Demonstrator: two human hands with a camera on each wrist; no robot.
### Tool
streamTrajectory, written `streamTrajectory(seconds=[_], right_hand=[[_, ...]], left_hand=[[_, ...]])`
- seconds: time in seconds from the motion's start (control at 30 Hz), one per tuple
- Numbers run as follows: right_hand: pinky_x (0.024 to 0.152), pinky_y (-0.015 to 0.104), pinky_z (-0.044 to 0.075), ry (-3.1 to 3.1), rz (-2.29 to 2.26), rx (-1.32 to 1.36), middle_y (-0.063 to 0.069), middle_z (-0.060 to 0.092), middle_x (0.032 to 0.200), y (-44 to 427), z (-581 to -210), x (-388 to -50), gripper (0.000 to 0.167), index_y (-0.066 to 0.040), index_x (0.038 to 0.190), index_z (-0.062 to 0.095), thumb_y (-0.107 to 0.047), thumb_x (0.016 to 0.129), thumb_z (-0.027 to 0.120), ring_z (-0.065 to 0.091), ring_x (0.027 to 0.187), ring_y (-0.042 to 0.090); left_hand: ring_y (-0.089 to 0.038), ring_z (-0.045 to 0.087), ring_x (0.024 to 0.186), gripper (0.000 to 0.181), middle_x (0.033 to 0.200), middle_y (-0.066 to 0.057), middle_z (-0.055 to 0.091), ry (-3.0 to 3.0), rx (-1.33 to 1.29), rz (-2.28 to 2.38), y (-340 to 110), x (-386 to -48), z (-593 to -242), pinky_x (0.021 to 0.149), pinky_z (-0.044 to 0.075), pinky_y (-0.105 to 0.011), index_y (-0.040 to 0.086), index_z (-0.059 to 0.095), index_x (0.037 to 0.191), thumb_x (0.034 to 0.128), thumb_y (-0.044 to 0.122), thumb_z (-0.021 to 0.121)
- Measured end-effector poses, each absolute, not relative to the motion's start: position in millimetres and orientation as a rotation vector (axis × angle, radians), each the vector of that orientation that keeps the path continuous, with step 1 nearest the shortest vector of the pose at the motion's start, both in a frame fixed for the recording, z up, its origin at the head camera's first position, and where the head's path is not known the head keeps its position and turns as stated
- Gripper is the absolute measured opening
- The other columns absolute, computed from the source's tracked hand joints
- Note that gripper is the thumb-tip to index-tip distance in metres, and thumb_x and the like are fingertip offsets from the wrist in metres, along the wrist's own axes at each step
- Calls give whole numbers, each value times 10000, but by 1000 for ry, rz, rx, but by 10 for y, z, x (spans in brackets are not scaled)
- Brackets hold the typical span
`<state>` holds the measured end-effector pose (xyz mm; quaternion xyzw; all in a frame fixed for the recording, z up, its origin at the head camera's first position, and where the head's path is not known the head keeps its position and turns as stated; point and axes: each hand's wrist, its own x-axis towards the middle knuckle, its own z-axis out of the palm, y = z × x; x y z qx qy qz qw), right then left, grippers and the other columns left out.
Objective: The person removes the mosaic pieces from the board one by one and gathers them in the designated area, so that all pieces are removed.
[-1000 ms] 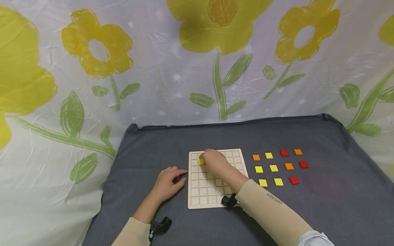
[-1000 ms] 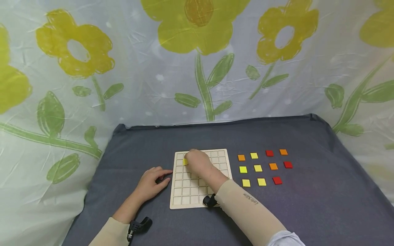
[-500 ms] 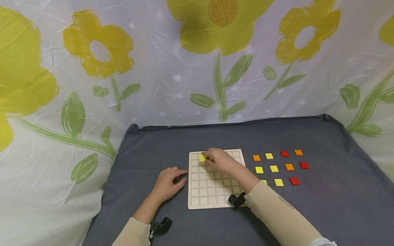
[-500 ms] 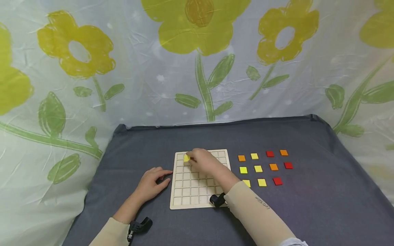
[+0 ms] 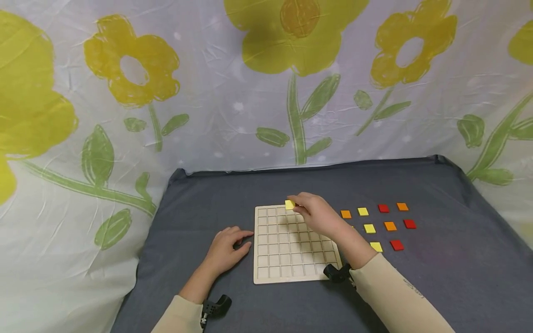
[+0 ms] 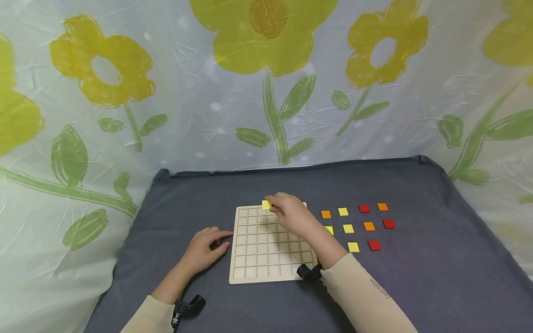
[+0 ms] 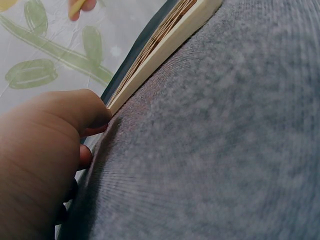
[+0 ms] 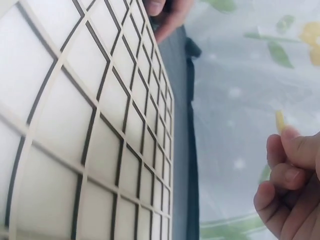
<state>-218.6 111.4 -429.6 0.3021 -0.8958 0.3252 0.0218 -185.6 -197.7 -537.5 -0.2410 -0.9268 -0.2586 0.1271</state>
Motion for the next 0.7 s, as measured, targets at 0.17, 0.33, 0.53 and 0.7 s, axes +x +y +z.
streamTrajectory(seconds=[0.17,0.33,0.53,0.7], right_hand=[[692,324,459,-2720,1104,948,59,666,1056,1271,-4263,-2120,397,-5,1415,603,-60,1022,611,499,718,109],[703,320,458,-2708,1109,951,-7,648,1045,1442,-4220,-2042,389,-26,1404,619,-77,1018,622,501,726,100],[710,307,449,-2708,1105,947,0,623,1031,1687,-4190,-1968,387,-28,1398,621,-71,1014,623,501,767,117],[684,290,449,-2719,1079,911,28,604,1020,1926,-4171,-1910,390,-21,1398,619,-61,1009,627,517,762,154]], left_hand=[[-87,374,674,225,751,137,417,-2699,-697,-759,-1967,-1849,-5366,696,322,-353,208,785,1160,935,219,765],[-90,376,679,233,753,114,442,-2697,-697,-769,-1962,-1843,-5363,700,325,-358,200,783,1168,937,214,764],[-83,372,677,231,750,108,443,-2689,-696,-777,-1970,-1837,-5372,700,323,-358,197,784,1164,933,206,769],[-88,380,680,228,757,127,433,-2685,-706,-785,-1969,-1837,-5369,704,326,-365,197,783,1168,942,213,760]])
